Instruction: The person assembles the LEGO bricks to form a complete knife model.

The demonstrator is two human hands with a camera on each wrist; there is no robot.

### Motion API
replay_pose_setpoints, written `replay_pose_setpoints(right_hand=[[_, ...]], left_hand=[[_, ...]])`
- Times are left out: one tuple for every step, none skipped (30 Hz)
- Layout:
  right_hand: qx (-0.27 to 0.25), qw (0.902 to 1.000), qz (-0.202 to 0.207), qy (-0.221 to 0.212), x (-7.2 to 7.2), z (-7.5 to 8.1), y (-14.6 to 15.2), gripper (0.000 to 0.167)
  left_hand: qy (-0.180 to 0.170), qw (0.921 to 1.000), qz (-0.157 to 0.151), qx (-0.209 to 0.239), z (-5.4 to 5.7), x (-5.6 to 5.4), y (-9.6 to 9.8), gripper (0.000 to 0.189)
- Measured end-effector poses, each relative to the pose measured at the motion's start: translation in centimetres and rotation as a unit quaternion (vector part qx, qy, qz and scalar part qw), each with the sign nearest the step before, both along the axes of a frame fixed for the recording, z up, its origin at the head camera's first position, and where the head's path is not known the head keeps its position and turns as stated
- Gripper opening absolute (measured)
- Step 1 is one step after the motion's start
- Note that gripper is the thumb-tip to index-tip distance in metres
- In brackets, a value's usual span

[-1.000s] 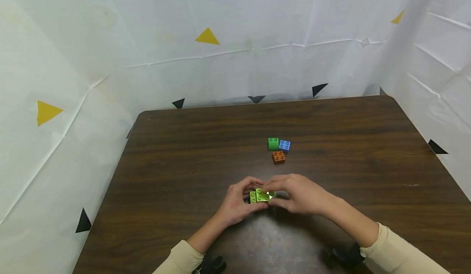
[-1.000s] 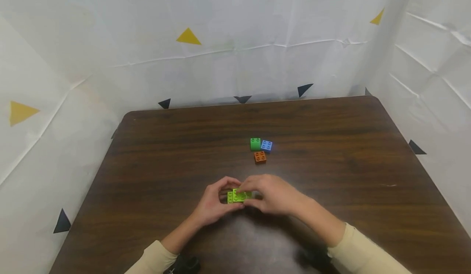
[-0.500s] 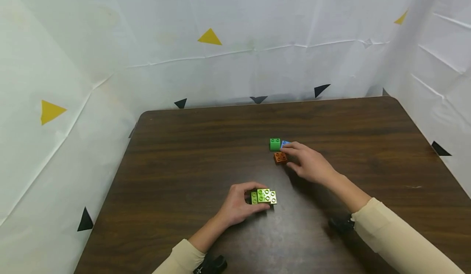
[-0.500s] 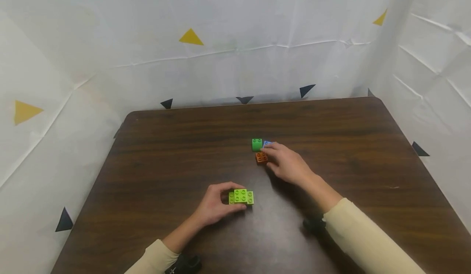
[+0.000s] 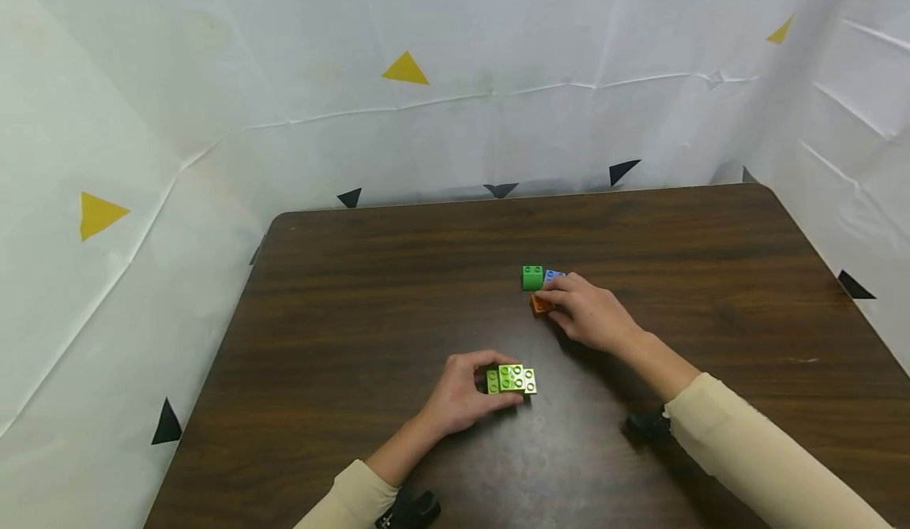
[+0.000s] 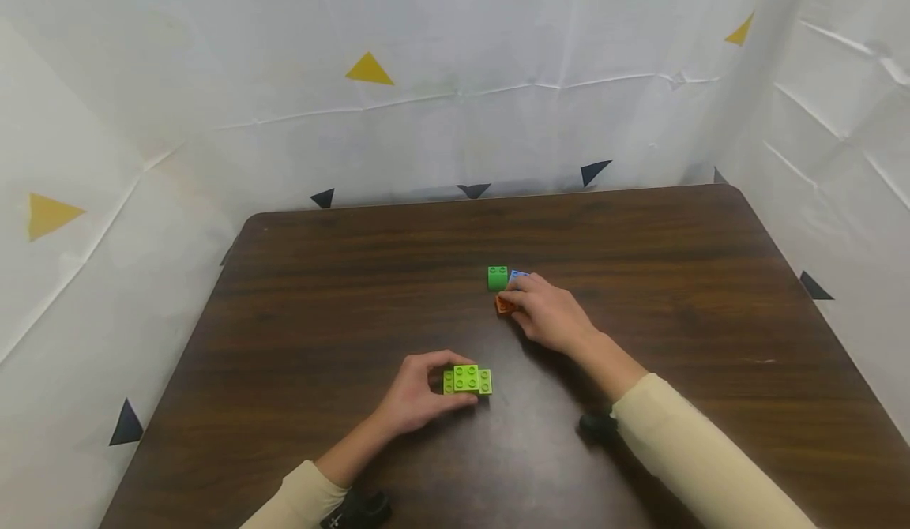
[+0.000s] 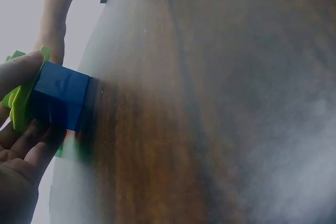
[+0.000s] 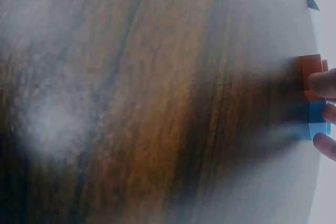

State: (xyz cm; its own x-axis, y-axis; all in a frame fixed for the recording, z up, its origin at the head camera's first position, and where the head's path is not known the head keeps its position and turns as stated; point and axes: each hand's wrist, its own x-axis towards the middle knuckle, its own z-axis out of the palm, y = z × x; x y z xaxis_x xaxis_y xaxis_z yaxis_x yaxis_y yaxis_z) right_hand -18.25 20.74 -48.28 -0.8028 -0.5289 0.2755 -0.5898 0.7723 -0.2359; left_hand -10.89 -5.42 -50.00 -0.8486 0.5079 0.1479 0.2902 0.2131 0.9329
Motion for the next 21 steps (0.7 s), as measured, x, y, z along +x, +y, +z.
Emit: replay_pose_setpoints(right_hand=[[0.001,1.0,-0.002,-0.002,0.0,0.0,0.0,0.035],[0.004,1.0,-0.004,-0.005,0.1,0.1,-0.1,0.035],[0.007,0.9999,-0.006,-0.008,0.1,0.1,-0.1,0.034],[0.01,0.9999,-0.008,-0.012,0.2,0.2,-0.1,0.034],[0.011,0.9998,-0.01,-0.016,0.2,0.3,-0.2,0.034],[0.012,0.9996,-0.011,-0.022,0.2,0.3,-0.2,0.034],[0.01,0.9995,-0.012,-0.027,0.2,0.4,-0.2,0.035],[0.008,0.9994,-0.013,-0.032,0.2,0.5,-0.2,0.035],[0.005,0.9992,-0.014,-0.037,0.2,0.5,-0.1,0.035],[-0.001,0.999,-0.014,-0.042,0.3,0.5,-0.1,0.035],[-0.006,0.9987,-0.013,-0.049,0.3,0.6,0.0,0.035],[-0.011,0.9984,-0.013,-0.054,0.3,0.6,0.0,0.035],[-0.018,0.998,-0.012,-0.059,0.4,0.7,0.0,0.034],[-0.025,0.9974,-0.011,-0.066,0.4,0.7,0.1,0.034],[-0.034,0.9968,-0.01,-0.072,0.5,0.8,0.1,0.034],[-0.044,0.996,-0.009,-0.077,0.6,0.9,0.1,0.034],[-0.053,0.9953,-0.007,-0.08,0.6,1.0,0.1,0.035],[-0.063,0.9948,-0.005,-0.08,0.6,1.1,0.2,0.035],[-0.073,0.9941,-0.002,-0.08,0.6,1.3,0.2,0.035],[-0.082,0.9934,0.002,-0.08,0.6,1.4,0.2,0.036],[-0.089,0.993,0.006,-0.077,0.7,1.6,0.1,0.037]], left_hand=[[0.0,1.0,0.0,-0.002,0.0,0.0,0.0,0.036],[0.0,1.0,0.0,-0.003,0.0,0.1,0.0,0.036],[0.001,1.0,-0.001,-0.003,0.0,0.1,0.0,0.036],[0.001,1.0,-0.001,-0.003,0.0,0.1,0.0,0.036],[0.002,1.0,-0.002,-0.002,0.0,0.1,0.0,0.036],[0.004,1.0,-0.003,-0.002,0.0,0.1,0.0,0.035],[0.007,1.0,-0.003,-0.002,0.0,0.1,0.1,0.035],[0.008,1.0,-0.003,-0.002,0.0,0.1,0.1,0.035],[0.009,1.0,-0.003,-0.001,-0.1,0.1,0.2,0.035],[0.012,0.9999,-0.003,-0.002,-0.1,0.1,0.2,0.035],[0.014,0.9999,-0.004,-0.003,-0.1,0.1,0.3,0.035],[0.015,0.9999,-0.004,-0.004,-0.1,0.1,0.3,0.035],[0.015,0.9999,-0.005,-0.003,-0.1,0.2,0.3,0.035],[0.014,0.9999,-0.006,-0.003,-0.2,0.2,0.4,0.035],[0.013,0.9999,-0.007,-0.003,-0.2,0.2,0.4,0.035],[0.014,0.9999,-0.008,-0.004,-0.2,0.2,0.4,0.035],[0.012,0.9999,-0.008,-0.002,-0.3,0.2,0.4,0.035],[0.012,0.9999,-0.008,-0.001,-0.3,0.2,0.3,0.035],[0.011,0.9999,-0.008,-0.001,-0.3,0.2,0.3,0.035],[0.011,0.9999,-0.007,-0.001,-0.3,0.1,0.3,0.035],[0.012,0.9999,-0.007,-0.001,-0.3,0.1,0.3,0.035]])
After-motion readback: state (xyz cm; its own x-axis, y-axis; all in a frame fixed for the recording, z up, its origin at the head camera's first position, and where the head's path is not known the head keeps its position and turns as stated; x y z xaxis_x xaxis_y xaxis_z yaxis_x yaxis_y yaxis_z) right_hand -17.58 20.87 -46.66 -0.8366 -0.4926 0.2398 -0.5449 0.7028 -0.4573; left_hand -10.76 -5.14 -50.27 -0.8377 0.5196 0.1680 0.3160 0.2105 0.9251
